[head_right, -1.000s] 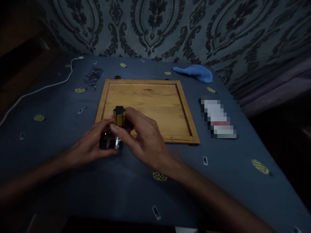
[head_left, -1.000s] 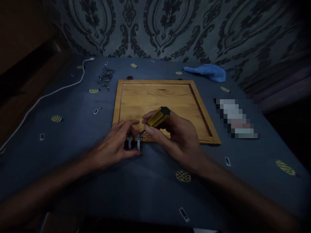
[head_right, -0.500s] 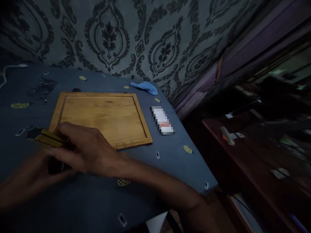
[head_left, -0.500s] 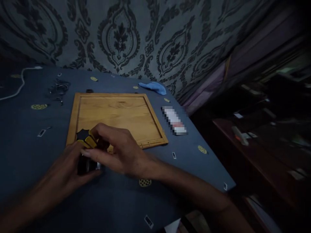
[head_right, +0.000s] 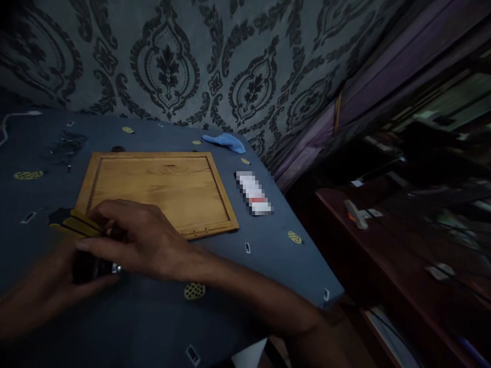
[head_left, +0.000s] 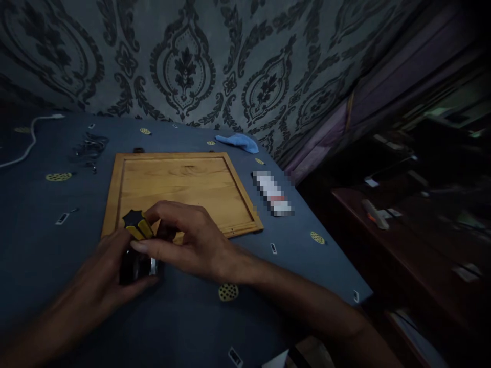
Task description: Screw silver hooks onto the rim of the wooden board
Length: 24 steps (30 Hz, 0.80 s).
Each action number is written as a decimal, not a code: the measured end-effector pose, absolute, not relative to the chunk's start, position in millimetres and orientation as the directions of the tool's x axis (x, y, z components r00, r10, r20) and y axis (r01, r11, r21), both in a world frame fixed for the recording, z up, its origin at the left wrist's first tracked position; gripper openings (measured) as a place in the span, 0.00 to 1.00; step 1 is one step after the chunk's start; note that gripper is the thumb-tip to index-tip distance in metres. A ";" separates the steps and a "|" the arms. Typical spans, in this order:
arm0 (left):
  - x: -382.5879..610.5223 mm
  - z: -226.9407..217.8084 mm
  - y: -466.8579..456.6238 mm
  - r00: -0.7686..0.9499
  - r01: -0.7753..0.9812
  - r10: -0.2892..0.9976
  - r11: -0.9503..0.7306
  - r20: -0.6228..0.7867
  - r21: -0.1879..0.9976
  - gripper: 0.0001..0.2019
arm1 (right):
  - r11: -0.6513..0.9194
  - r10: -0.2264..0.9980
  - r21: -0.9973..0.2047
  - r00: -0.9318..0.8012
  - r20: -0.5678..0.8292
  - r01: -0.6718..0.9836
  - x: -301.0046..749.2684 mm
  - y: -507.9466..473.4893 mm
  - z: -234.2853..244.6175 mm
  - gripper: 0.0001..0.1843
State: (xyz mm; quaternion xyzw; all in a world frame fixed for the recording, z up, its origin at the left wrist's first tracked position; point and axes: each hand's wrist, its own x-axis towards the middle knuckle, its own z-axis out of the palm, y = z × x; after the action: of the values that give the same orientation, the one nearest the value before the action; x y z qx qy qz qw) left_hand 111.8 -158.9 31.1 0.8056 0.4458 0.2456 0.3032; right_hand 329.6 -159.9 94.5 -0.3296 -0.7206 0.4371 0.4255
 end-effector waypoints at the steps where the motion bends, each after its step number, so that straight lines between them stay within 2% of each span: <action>1: 111.8 31.6 -159.2 0.488 0.570 0.866 -0.412 0.111 0.711 0.16 | 0.393 0.852 -0.915 -0.411 0.326 0.089 329.7 -160.0 94.0 0.14; 4: 113.7 36.1 -160.2 0.491 0.556 0.863 -0.413 0.115 0.721 0.18 | 0.375 0.854 -0.925 -0.409 0.320 0.057 330.9 -160.6 95.9 0.11; 7: 116.3 44.1 -160.8 0.485 0.567 0.870 -0.390 0.089 0.726 0.24 | 0.426 0.821 -0.904 -0.438 0.366 0.044 333.5 -159.9 100.9 0.07; 12: 119.3 56.4 -159.5 0.527 0.572 0.849 -0.372 0.019 0.731 0.31 | 0.471 0.813 -0.867 -0.462 0.355 0.162 336.9 -158.4 107.2 0.08; 19: 118.0 56.1 -159.6 0.544 0.550 0.839 -0.372 0.017 0.748 0.36 | 0.447 0.890 -0.835 -0.251 0.380 0.320 336.7 -160.4 107.7 0.15; 24: 117.4 54.7 -159.5 0.541 0.552 0.841 -0.360 0.005 0.752 0.36 | 0.490 0.867 -0.797 -0.291 0.405 0.352 338.1 -159.5 106.7 0.17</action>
State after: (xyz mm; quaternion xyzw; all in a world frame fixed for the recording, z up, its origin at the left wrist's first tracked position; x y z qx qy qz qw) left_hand 117.4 -159.5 54.7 0.7999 0.4355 0.1999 0.3613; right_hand 338.1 -159.5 106.7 -0.4082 -0.7466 0.2969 0.4334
